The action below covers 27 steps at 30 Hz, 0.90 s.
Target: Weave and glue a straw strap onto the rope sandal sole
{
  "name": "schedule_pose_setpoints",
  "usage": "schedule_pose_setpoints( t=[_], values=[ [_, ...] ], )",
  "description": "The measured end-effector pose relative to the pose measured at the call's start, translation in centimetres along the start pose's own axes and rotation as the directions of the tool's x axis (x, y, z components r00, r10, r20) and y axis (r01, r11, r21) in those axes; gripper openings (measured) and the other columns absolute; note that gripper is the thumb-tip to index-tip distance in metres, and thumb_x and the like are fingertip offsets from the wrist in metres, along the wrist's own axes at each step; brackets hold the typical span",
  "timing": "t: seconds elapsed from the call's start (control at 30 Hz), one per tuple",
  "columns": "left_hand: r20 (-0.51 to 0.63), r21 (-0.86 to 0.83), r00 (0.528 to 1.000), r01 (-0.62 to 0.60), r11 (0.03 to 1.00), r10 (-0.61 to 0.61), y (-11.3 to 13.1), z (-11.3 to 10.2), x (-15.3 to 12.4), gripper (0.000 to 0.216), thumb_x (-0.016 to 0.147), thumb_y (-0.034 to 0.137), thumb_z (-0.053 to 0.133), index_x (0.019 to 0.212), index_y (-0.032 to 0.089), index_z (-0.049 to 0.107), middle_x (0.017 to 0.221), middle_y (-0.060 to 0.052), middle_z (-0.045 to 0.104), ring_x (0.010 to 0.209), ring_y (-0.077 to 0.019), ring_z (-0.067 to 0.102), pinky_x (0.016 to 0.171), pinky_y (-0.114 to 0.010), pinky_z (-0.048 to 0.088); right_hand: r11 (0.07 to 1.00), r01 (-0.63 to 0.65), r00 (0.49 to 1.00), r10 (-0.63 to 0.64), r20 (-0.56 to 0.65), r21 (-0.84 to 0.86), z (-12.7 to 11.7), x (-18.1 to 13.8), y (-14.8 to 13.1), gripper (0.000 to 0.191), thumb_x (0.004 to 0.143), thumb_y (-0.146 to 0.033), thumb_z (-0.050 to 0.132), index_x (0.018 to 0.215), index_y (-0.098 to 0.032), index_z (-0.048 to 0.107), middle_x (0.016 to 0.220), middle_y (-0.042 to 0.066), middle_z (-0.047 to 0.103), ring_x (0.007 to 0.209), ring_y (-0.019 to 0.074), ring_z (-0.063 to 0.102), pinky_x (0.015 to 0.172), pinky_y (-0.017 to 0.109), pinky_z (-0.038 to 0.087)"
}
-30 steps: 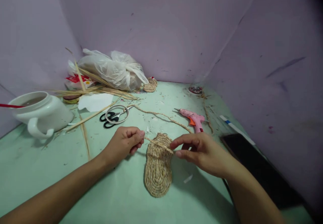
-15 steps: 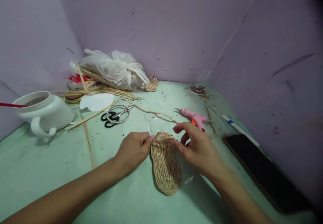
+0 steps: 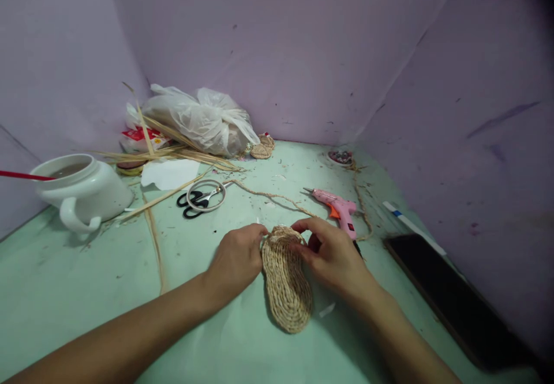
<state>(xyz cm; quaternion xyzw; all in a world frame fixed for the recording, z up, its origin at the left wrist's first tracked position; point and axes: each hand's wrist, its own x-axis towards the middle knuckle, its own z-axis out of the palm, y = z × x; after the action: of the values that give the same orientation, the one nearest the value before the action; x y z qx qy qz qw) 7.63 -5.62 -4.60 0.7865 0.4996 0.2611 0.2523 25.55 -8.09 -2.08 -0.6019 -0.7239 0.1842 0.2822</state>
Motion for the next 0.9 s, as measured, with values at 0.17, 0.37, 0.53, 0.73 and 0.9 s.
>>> schedule_pose_setpoints(
  t=[0.17, 0.37, 0.53, 0.73, 0.9],
  values=[
    [0.067, -0.06, 0.995, 0.081, 0.995, -0.077, 0.5, -0.2, -0.3, 0.015, 0.077, 0.021, 0.047, 0.076, 0.017, 0.061, 0.059, 0.0, 0.058, 0.054, -0.0131, 0.049, 0.053, -0.024, 0.035, 1.0, 0.009, 1.0, -0.009, 0.008, -0.001, 0.2, 0.2, 0.5, 0.021, 0.072, -0.018, 0.06, 0.093, -0.017, 0.06, 0.075, 0.003, 0.061, 0.057, 0.0133, 0.05, 0.054, 0.026, 0.038],
    [0.005, -0.12, 0.99, 0.14, 0.983, -0.141, 0.6, -0.3, -0.3, 0.012, 0.069, 0.025, 0.054, 0.064, 0.018, 0.048, 0.052, 0.005, 0.046, 0.048, -0.0093, 0.041, 0.047, -0.021, 0.03, 0.997, 0.039, 0.998, -0.036, -0.044, 0.06, 0.5, 0.3, 1.1, 0.025, 0.07, -0.015, 0.06, 0.095, -0.017, 0.057, 0.085, 0.004, 0.06, 0.06, 0.0125, 0.049, 0.058, 0.027, 0.041],
    [0.035, -0.209, 0.989, 0.147, 0.967, -0.142, 0.2, -0.4, -0.1, 0.004, 0.07, 0.02, 0.051, 0.073, 0.017, 0.053, 0.053, 0.006, 0.045, 0.049, -0.0086, 0.039, 0.047, -0.02, 0.03, 0.997, -0.064, 0.998, 0.063, 0.031, 0.044, -0.4, 0.2, 1.0, 0.031, 0.068, -0.018, 0.064, 0.095, -0.02, 0.049, 0.065, -0.004, 0.051, 0.055, 0.0131, 0.049, 0.051, 0.025, 0.038],
    [0.041, -0.258, 0.994, 0.111, 0.96, -0.104, 0.1, -0.5, -0.5, 0.015, 0.068, 0.013, 0.046, 0.075, 0.016, 0.059, 0.058, 0.003, 0.052, 0.053, -0.0094, 0.043, 0.05, -0.021, 0.032, 0.998, 0.048, 0.996, -0.051, 0.07, 0.05, -1.6, -0.2, 0.3, 0.021, 0.071, -0.021, 0.065, 0.086, -0.021, 0.051, 0.076, -0.001, 0.052, 0.059, 0.012, 0.05, 0.051, 0.024, 0.037],
    [-0.053, -0.348, 0.975, 0.185, 0.919, -0.217, 0.1, -0.6, -0.3, 0.02, 0.063, 0.011, 0.047, 0.081, 0.015, 0.057, 0.062, 0.003, 0.052, 0.052, -0.0088, 0.043, 0.051, -0.021, 0.034, 0.996, 0.01, 0.997, -0.018, 0.081, 0.09, -2.5, -0.3, 0.4, 0.014, 0.072, -0.025, 0.065, 0.081, -0.021, 0.056, 0.068, -0.002, 0.054, 0.055, 0.0113, 0.049, 0.049, 0.023, 0.037]
  ],
)
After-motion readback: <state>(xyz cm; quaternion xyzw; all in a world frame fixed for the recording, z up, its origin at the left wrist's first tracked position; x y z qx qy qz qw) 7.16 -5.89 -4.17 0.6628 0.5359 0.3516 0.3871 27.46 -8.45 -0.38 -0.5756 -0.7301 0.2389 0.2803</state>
